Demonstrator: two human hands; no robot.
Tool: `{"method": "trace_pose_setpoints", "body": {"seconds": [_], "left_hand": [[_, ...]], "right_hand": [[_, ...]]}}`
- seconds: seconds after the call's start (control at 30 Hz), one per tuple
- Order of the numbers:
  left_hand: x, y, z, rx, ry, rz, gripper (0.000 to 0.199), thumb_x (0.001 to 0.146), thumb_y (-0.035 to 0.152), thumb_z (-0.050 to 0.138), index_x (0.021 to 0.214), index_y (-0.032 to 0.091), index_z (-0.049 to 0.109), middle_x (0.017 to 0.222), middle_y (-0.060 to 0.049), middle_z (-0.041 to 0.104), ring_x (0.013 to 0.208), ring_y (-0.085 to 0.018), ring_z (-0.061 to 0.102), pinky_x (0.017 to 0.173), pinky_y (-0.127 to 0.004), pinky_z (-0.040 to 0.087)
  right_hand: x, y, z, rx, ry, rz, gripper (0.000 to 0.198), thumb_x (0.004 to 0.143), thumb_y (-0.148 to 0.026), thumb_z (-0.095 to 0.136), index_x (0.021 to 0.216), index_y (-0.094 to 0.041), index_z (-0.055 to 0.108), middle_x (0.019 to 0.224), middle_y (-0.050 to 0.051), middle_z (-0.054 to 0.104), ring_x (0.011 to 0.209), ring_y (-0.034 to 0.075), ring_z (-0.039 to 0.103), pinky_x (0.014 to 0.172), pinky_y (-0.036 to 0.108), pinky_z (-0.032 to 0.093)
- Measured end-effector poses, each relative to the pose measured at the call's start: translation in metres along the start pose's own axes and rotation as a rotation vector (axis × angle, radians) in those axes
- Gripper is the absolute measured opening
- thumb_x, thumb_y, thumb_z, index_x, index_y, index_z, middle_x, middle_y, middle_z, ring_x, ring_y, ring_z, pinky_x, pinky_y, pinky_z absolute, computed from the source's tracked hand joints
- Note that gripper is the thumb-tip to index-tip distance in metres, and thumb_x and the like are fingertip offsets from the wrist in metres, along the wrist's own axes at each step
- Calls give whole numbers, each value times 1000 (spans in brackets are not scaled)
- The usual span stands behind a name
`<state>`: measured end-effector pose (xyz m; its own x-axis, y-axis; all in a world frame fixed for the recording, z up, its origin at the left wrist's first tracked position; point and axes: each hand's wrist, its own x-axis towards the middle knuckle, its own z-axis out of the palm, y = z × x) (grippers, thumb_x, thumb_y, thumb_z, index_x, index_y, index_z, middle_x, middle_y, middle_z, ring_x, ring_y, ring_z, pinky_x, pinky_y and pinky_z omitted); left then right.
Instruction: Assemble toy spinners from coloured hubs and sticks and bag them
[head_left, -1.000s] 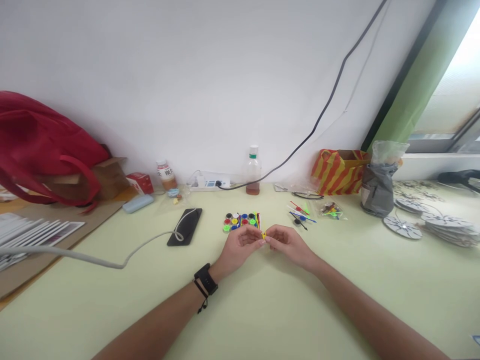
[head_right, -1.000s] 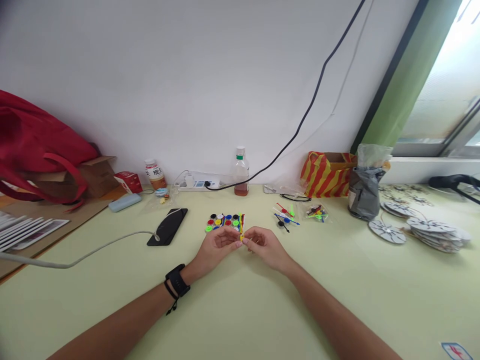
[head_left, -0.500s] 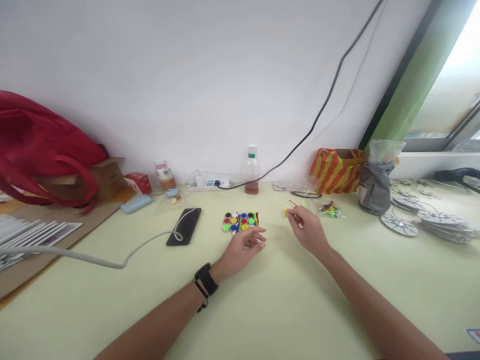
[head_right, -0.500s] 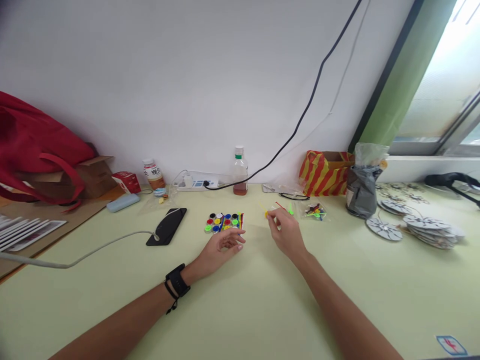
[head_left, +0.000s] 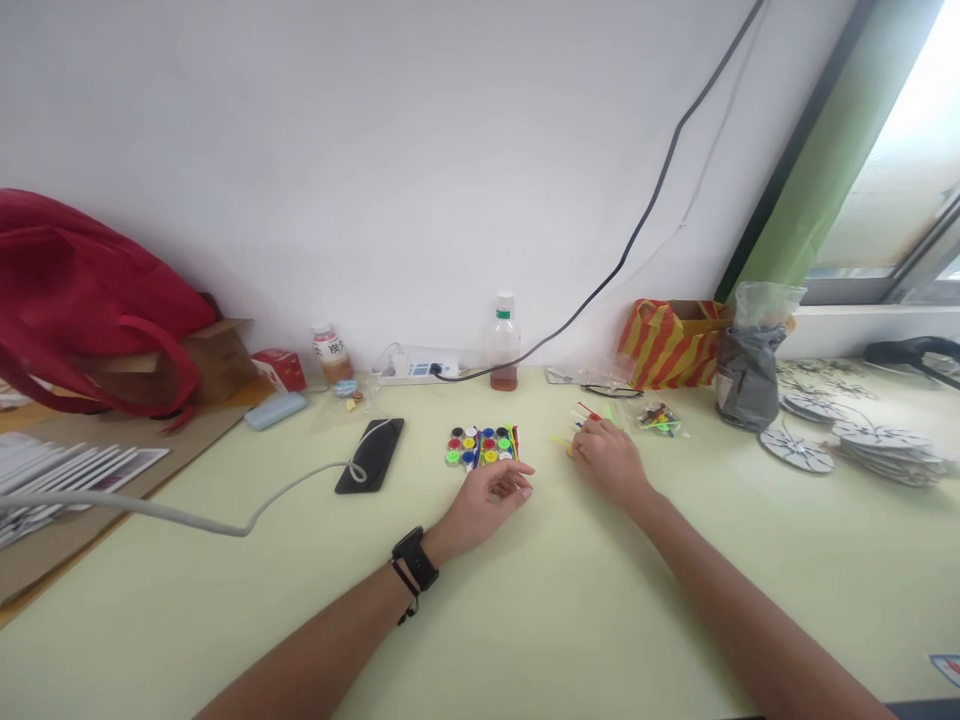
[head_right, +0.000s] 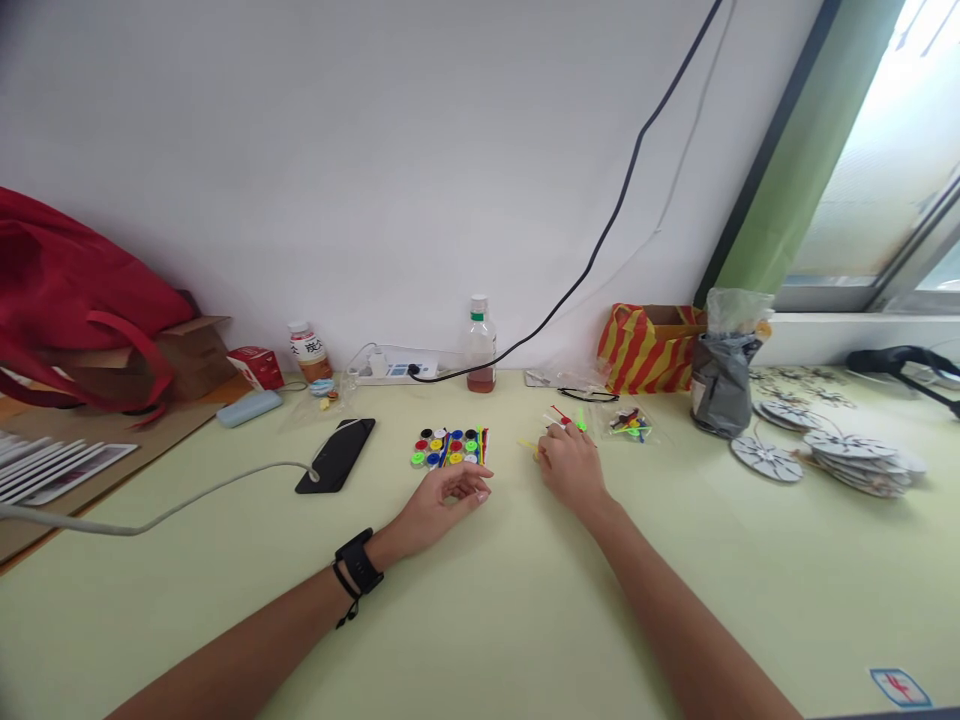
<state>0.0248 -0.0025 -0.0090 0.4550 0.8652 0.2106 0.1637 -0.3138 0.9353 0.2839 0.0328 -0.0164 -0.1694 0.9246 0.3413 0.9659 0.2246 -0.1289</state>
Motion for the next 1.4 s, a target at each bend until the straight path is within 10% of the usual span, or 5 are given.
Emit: {"method": "trace_pose_setpoints", "body": {"seconds": [0.23,0.73,1.0,1.23,1.4], "left_hand": [[-1,0,0,0,-12,4,29,90,37,71,113,20,72,92,-6,73,84,-19,65,80,-32,51],[-1,0,1,61,-29,8,23,91,32,68,110,20,71,89,-4,71,81,-17,62,78,-31,50],[-6,9,3,114,7,35,23,95,36,63,111,20,72,90,-5,71,84,-19,64,75,-29,50],[2,28,6,149,37,98,21,95,34,63,108,20,73,90,-6,74,81,-18,66,71,-29,52],[28,59,1,203,-63,222,20,96,34,63,109,23,73,107,-6,76,83,-17,69,73,-28,55]], "right_hand": [[2,30,11,35,162,158,81,85,-67,62,152,-25,45,157,17,41,140,42,37,110,56,33],[-5,28,8,450,-18,-244,38,96,-37,55,131,-28,66,138,10,65,128,31,60,108,47,48],[23,66,4,185,282,5,31,93,-40,55,113,-22,71,135,14,62,128,34,54,110,50,42],[58,109,23,-254,119,184,33,85,-24,57,112,-15,73,163,15,34,146,43,28,113,60,33],[77,113,13,-144,154,168,47,83,-14,51,127,-16,67,147,16,55,144,40,34,116,67,25]]}}
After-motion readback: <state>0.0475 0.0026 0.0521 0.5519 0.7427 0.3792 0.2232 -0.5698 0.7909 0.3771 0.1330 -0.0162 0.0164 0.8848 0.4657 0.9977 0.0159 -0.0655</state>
